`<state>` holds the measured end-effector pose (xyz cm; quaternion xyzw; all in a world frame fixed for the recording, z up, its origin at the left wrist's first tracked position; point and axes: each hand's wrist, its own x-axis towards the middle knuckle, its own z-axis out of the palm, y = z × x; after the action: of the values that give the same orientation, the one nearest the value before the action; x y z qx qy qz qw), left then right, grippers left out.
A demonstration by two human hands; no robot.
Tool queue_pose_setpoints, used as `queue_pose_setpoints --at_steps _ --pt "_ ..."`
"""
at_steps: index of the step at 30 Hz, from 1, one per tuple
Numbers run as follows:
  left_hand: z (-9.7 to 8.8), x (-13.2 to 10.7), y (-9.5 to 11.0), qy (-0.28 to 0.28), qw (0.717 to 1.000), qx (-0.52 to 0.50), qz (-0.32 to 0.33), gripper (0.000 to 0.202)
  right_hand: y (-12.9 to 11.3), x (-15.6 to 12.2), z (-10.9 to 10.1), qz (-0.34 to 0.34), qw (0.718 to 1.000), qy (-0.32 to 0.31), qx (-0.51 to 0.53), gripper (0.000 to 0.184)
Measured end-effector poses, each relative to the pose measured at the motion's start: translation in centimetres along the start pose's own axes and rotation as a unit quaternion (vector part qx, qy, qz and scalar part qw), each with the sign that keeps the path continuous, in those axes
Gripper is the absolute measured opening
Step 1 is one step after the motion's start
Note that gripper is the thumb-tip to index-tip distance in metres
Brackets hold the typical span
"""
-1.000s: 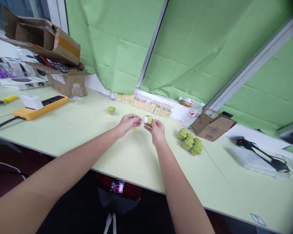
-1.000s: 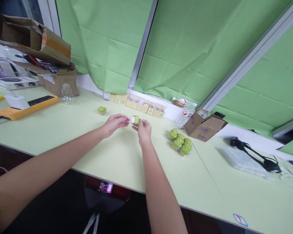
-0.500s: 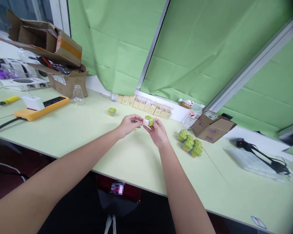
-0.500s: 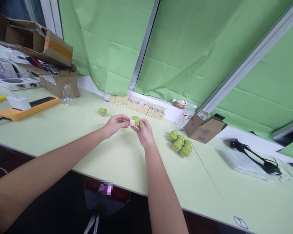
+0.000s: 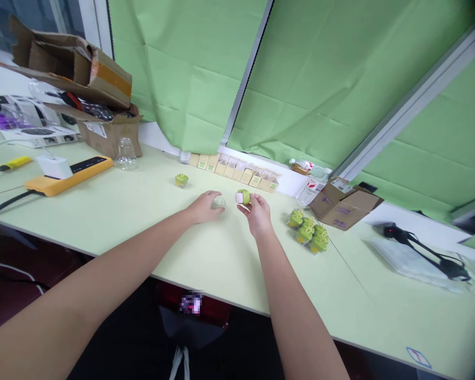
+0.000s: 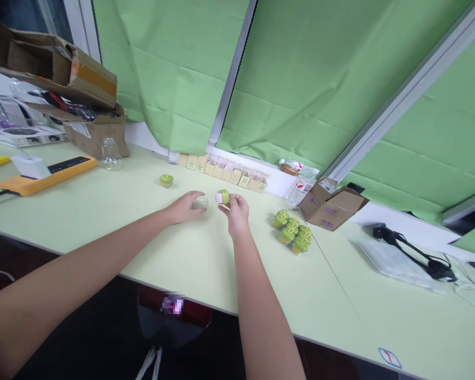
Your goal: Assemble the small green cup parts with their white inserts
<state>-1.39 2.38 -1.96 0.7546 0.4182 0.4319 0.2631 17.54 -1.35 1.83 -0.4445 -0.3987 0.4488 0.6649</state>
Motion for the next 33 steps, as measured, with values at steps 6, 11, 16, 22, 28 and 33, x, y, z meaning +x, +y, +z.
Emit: queue_pose_setpoints --at_steps 6,11,16,22,28,33 --pt "0.4 -0.5 0.1 -0.052 0.998 -0.016 0.015 0.047 0.4 -0.1 0.3 -0.055 0.992 0.006 -0.110 0.023" --pt "0.6 -0.9 1.2 -0.070 0.996 -0.045 0.021 0.058 1.6 0.3 -0.1 -0.137 0.963 -0.023 -0.231 0.028" --pt "0.6 -1.1 1.8 -0.078 0.995 -0.047 0.047 0.055 1.6 0.2 -0.3 -0.183 0.935 -0.021 -0.302 0.027" --pt "0.4 -1.2 2.4 -0.073 0.994 -0.047 0.059 0.054 0.9 -0.5 -0.1 -0.209 0.903 -0.036 -0.374 0.024" --pt "0.4 -1.3 2.4 -0.077 0.994 -0.064 0.051 0.055 0.8 -0.7 -0.1 -0.219 0.891 -0.062 -0.393 0.023" --pt "0.4 -1.2 2.0 -0.100 0.988 -0.105 0.047 0.043 0.6 -0.7 -0.4 -0.228 0.867 -0.136 -0.422 0.021"
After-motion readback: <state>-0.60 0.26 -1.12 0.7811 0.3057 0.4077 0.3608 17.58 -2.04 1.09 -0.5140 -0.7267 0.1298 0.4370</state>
